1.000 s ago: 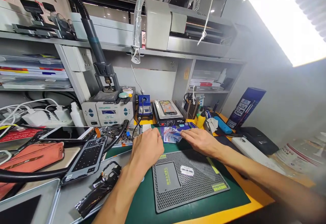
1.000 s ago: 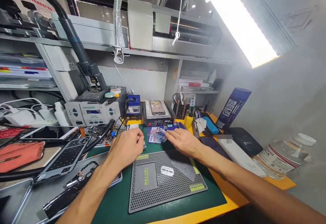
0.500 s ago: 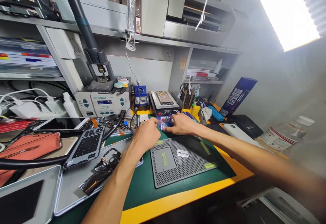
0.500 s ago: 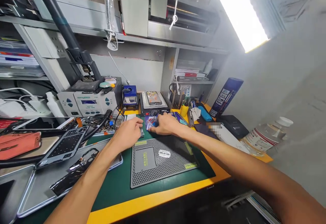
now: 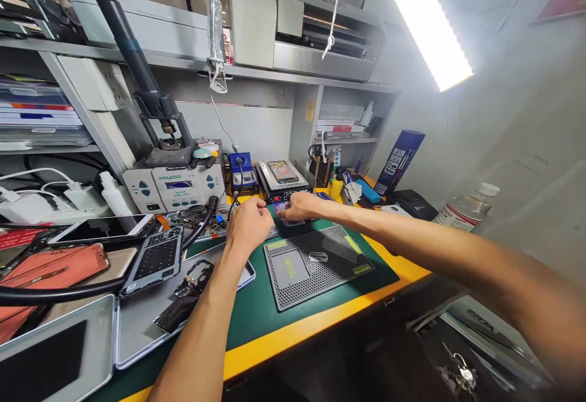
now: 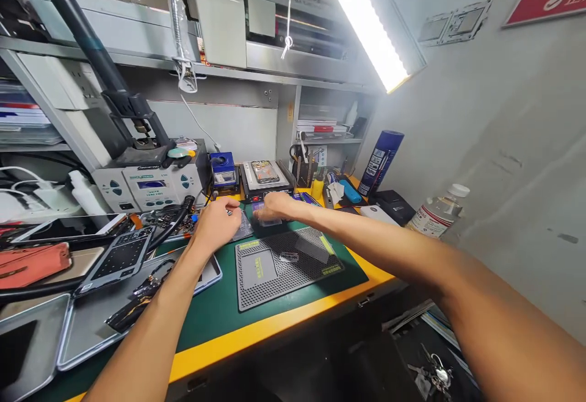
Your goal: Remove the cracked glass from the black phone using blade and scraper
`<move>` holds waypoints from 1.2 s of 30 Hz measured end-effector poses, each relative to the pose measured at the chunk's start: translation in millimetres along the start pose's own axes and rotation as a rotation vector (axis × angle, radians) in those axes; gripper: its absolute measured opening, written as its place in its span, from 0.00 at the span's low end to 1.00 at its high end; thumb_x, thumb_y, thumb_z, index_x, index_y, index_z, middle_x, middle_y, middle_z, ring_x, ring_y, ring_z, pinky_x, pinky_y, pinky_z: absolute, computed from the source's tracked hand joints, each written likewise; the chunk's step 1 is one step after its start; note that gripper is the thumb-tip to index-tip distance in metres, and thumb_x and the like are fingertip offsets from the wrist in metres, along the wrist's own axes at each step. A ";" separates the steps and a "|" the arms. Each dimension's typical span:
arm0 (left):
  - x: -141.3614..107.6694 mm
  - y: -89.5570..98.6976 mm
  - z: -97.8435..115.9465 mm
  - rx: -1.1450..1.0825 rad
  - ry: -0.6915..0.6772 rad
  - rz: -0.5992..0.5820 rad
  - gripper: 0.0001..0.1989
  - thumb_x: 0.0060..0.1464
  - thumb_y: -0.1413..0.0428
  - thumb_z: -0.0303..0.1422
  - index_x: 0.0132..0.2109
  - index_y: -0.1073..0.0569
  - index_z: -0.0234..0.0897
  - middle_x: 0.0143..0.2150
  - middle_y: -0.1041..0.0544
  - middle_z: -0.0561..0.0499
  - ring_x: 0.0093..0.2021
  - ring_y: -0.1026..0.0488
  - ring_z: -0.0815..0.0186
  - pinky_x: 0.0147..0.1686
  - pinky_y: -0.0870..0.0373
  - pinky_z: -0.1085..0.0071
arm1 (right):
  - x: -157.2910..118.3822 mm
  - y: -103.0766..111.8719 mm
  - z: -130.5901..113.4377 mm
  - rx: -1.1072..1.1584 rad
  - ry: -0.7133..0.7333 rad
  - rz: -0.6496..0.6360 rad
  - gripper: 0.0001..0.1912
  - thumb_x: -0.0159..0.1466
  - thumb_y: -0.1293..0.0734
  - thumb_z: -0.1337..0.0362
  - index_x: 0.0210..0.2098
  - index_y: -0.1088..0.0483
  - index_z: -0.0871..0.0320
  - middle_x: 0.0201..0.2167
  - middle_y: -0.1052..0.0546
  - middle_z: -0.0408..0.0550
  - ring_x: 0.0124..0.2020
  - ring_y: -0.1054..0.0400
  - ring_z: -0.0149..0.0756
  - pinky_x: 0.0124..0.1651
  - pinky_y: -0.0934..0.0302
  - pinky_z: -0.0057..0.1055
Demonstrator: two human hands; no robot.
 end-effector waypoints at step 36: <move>0.1 33.3 -10.1 0.093 -0.003 0.062 0.14 0.64 0.44 0.41 0.50 0.26 0.35 0.47 0.22 0.47 0.44 0.23 0.63 0.46 0.24 0.59 | -102.9 -32.3 47.6 0.196 0.217 -0.269 0.08 0.54 0.32 0.68 0.36 0.25 0.58 0.30 0.21 0.46 0.33 0.28 0.38 0.30 0.45 0.28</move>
Point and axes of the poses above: each hand's wrist, its own x-axis towards the middle knuckle, its own y-axis out of the back of the hand, z = x × y, the point moved 9 cm from there along x, towards the middle knuckle
